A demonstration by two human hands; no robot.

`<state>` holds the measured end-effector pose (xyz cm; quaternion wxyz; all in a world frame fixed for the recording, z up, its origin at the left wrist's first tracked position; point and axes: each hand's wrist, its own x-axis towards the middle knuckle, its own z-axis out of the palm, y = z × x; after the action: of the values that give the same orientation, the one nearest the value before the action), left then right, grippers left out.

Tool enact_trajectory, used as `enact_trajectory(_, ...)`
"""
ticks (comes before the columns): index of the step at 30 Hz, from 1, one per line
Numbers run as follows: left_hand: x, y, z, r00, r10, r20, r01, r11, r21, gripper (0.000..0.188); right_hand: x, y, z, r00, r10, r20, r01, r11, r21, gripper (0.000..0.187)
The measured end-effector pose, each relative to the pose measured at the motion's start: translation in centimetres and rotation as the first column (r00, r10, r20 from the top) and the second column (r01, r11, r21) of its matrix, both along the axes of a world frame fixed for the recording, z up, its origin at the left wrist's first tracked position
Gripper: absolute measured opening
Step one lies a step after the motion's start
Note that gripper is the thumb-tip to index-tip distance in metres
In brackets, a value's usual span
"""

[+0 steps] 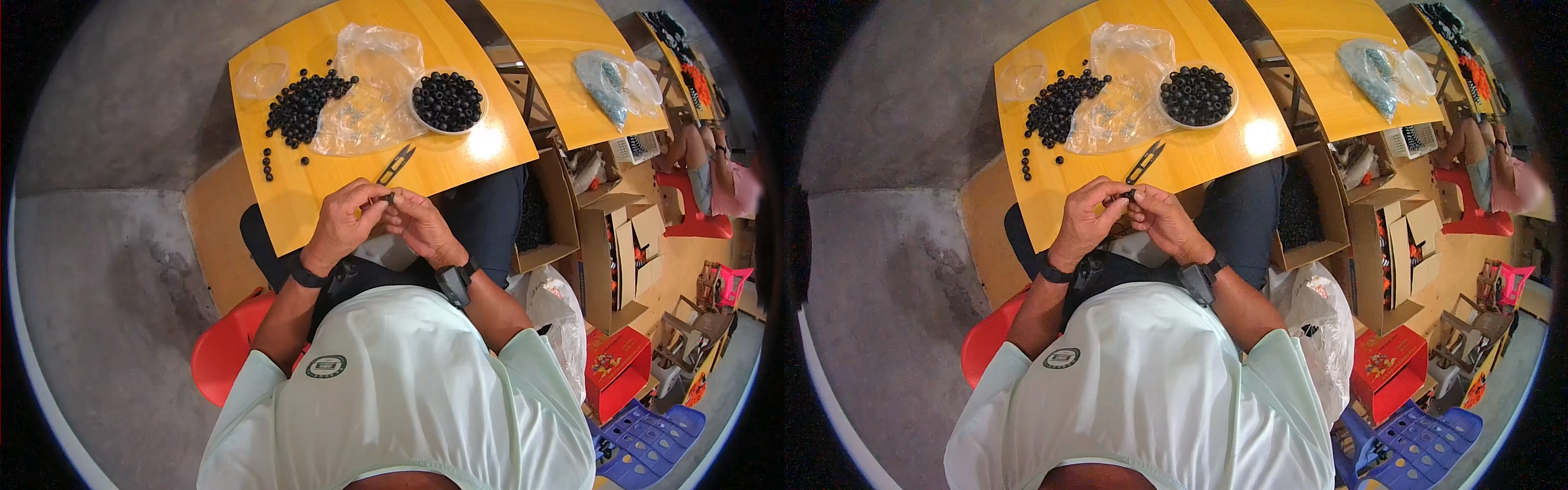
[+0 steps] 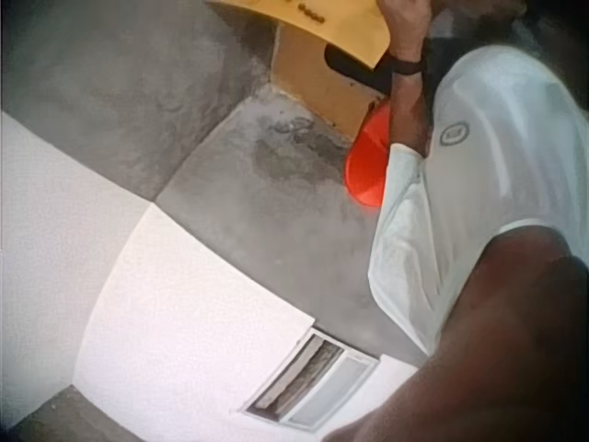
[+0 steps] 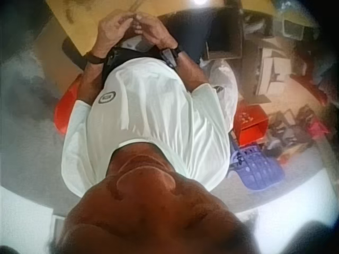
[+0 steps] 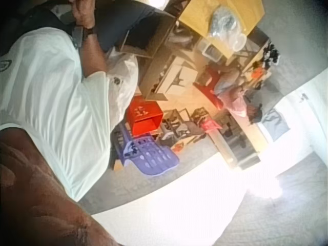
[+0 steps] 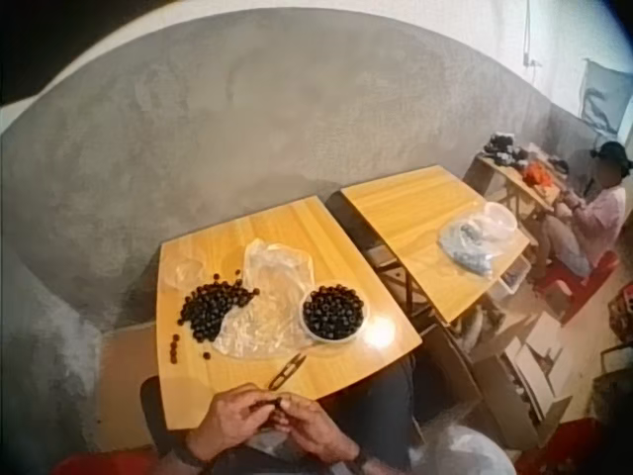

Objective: The person trims small black plastic parts using clippers.

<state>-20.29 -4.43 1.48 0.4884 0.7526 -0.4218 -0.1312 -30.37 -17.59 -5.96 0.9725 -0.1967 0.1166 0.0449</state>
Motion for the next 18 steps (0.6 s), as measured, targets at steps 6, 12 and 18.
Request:
enact_trajectory(6,0.07,0.15,-0.14,0.997,-0.018,-0.078,0.017,1.0,-0.007,0.016,0.03,0.17,0.19,1.0,-0.005,-0.017,0.005,1.0,-0.028,0.02)
enact_trajectory(12,-0.19,0.11,-0.1,0.996,-0.004,-0.085,0.002,1.0,-0.023,0.016,0.05,0.33,0.39,1.0,-0.009,-0.028,0.008,1.0,-0.02,0.019)
enact_trajectory(18,-0.11,0.22,0.13,1.0,0.01,0.027,-0.012,0.998,0.069,0.018,0.18,0.42,0.72,0.999,0.001,-0.043,-0.006,0.992,-0.126,0.018)
